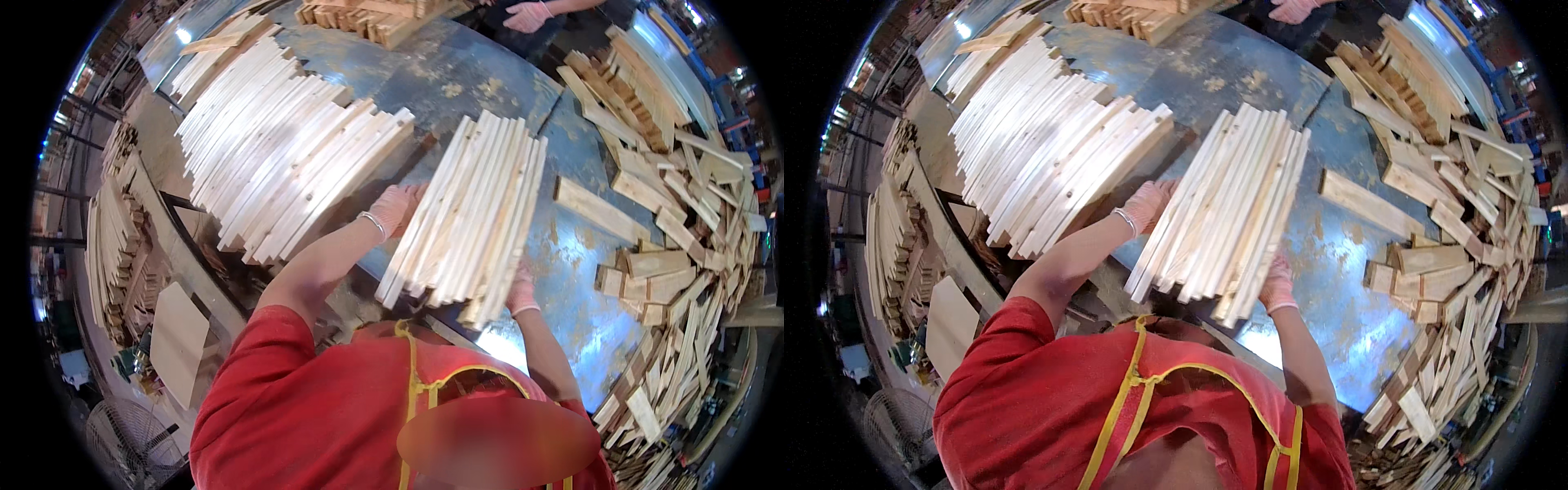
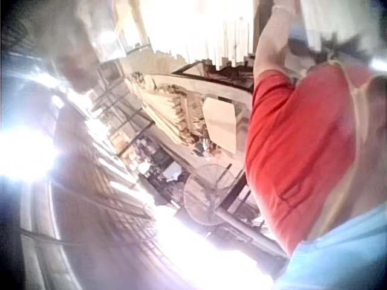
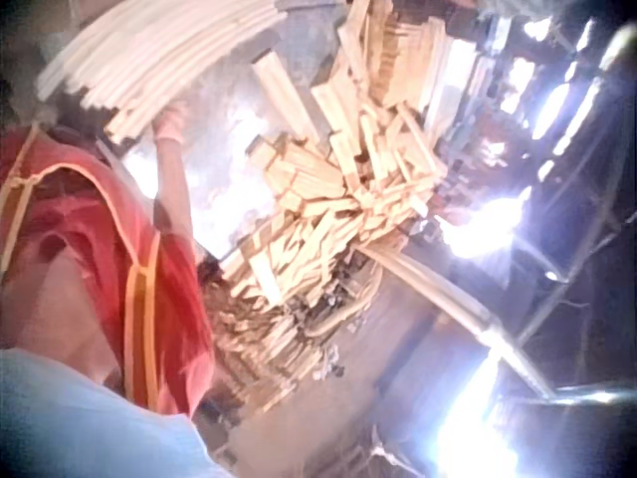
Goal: The person sorts wooden planks on a metal table in a workshop. They pick up individual planks from a disorganized pile, inspect them, and place them into a neat stack.
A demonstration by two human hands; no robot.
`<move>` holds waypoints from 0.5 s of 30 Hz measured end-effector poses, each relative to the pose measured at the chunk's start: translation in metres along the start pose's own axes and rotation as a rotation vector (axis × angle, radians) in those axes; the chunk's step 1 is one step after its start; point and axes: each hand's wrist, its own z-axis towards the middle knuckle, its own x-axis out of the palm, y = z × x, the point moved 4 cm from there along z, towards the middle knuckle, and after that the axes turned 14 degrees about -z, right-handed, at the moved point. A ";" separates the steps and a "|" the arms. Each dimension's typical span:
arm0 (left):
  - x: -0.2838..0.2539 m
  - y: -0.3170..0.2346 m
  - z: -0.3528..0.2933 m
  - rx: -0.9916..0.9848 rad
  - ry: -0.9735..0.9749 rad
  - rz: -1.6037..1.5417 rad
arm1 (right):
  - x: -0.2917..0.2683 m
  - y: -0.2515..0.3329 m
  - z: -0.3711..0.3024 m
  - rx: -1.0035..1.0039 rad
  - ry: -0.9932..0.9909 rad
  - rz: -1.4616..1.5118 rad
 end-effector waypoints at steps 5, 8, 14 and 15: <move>0.018 0.000 0.004 -0.038 0.159 0.092 | -0.010 -0.014 0.017 -0.111 -0.060 -0.618; -0.016 0.006 -0.027 -0.110 0.023 -0.138 | -0.080 -0.017 0.016 0.068 -0.055 -0.170; -0.018 0.197 -0.204 -0.996 -0.896 -0.130 | -0.107 0.075 0.020 -0.074 -0.201 0.920; -0.030 0.228 -0.237 -1.267 -0.814 -0.205 | -0.105 0.109 0.017 -0.075 -0.104 0.998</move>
